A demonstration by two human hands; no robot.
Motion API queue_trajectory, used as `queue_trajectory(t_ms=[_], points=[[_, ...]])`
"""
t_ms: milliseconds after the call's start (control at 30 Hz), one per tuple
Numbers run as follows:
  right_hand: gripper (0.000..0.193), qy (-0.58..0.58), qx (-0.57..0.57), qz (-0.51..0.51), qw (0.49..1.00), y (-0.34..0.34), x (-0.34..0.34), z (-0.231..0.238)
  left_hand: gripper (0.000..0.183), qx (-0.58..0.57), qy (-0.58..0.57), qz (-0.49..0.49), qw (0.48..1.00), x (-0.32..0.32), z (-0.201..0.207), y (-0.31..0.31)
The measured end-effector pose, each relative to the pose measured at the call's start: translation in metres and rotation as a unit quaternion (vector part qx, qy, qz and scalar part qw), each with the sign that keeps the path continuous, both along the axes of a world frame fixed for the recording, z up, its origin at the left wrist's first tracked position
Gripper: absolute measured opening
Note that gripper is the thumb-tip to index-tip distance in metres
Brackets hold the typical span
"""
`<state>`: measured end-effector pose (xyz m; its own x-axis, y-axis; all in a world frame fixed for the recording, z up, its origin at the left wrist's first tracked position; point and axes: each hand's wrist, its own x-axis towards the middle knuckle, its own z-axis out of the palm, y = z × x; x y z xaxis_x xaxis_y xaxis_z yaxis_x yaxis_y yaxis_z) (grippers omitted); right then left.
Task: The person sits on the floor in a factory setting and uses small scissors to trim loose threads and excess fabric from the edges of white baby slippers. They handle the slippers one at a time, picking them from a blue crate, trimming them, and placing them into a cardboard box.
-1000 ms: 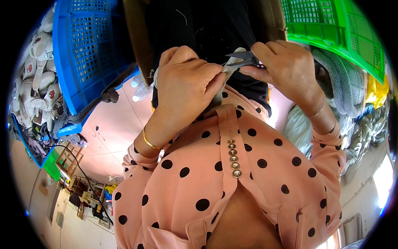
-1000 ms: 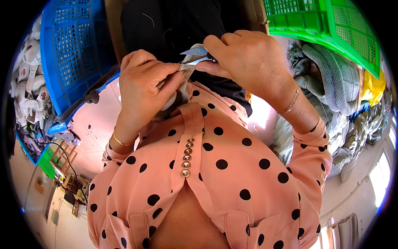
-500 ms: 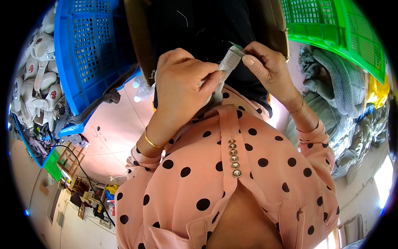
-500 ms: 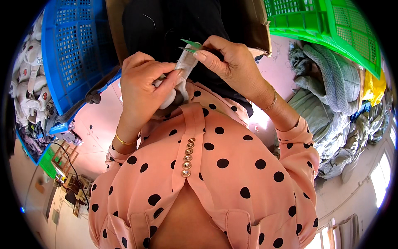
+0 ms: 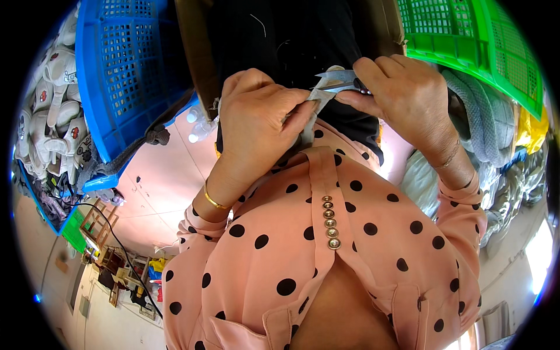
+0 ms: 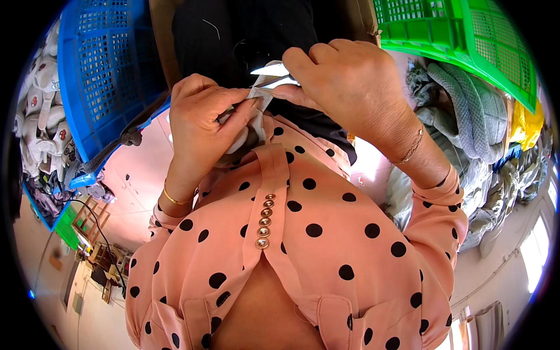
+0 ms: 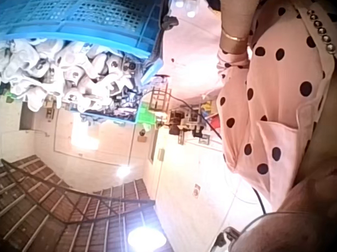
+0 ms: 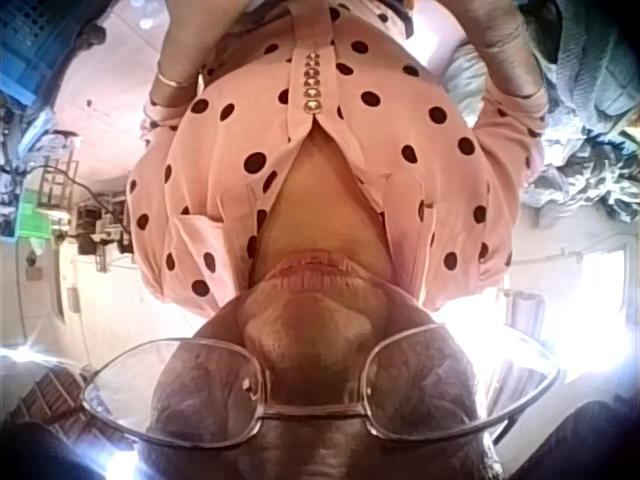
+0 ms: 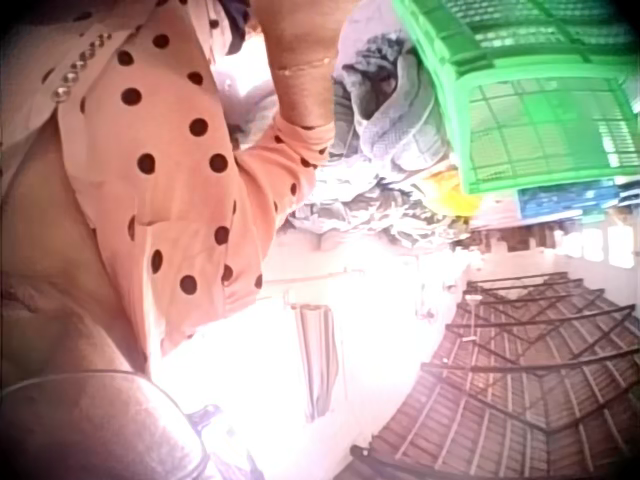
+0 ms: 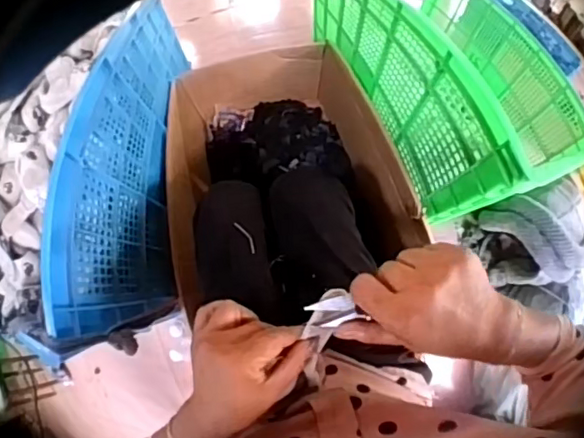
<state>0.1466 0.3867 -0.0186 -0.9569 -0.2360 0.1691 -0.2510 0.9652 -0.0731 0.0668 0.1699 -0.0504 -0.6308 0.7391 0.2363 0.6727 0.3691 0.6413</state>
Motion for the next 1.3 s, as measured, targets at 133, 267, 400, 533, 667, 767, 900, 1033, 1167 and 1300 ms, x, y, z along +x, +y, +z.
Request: queue_trajectory(t_ms=[133, 267, 400, 533, 667, 767, 900, 1033, 1167, 1300], points=[[0.036, -0.016, 0.016, 0.025, 0.999, 0.004, -0.004, 0.004, 0.008, -0.005, 0.006, -0.001, 1.000, 0.002, 0.002, 0.002], [0.035, -0.011, 0.025, 0.050, 0.998, 0.006, -0.008, 0.008, 0.008, -0.011, 0.013, -0.005, 1.000, 0.002, 0.001, 0.002], [0.035, -0.029, 0.030, 0.060, 0.997, 0.006, -0.010, 0.007, 0.008, -0.007, 0.026, -0.005, 1.000, 0.003, 0.002, 0.003], [0.038, -0.021, -0.020, 0.038, 0.999, 0.002, -0.009, -0.004, 0.009, 0.000, 0.012, -0.002, 1.000, 0.004, 0.002, 0.003], [0.040, -0.145, -0.427, -0.118, 0.884, -0.006, 0.002, -0.034, 0.009, 0.005, -0.023, 0.005, 1.000, 0.002, -0.001, -0.001], [0.041, -0.275, -0.734, -0.248, 0.570, -0.012, 0.001, -0.034, 0.009, 0.001, -0.074, 0.033, 0.997, 0.000, -0.006, -0.006], [0.035, -0.069, -0.465, -0.166, 0.867, -0.021, 0.010, -0.036, 0.014, -0.020, -0.194, 0.074, 0.978, -0.009, -0.010, -0.015], [0.039, 0.003, -0.213, -0.065, 0.975, -0.021, 0.017, -0.040, 0.017, -0.009, -0.296, 0.086, 0.951, -0.014, -0.009, -0.020], [0.042, 0.038, -0.137, -0.045, 0.989, -0.023, 0.013, -0.044, 0.017, 0.001, -0.310, 0.071, 0.948, -0.017, -0.010, -0.019], [0.043, 0.073, -0.120, -0.031, 0.990, -0.025, 0.006, -0.050, 0.016, -0.011, -0.319, 0.071, 0.945, -0.017, -0.006, -0.018]])
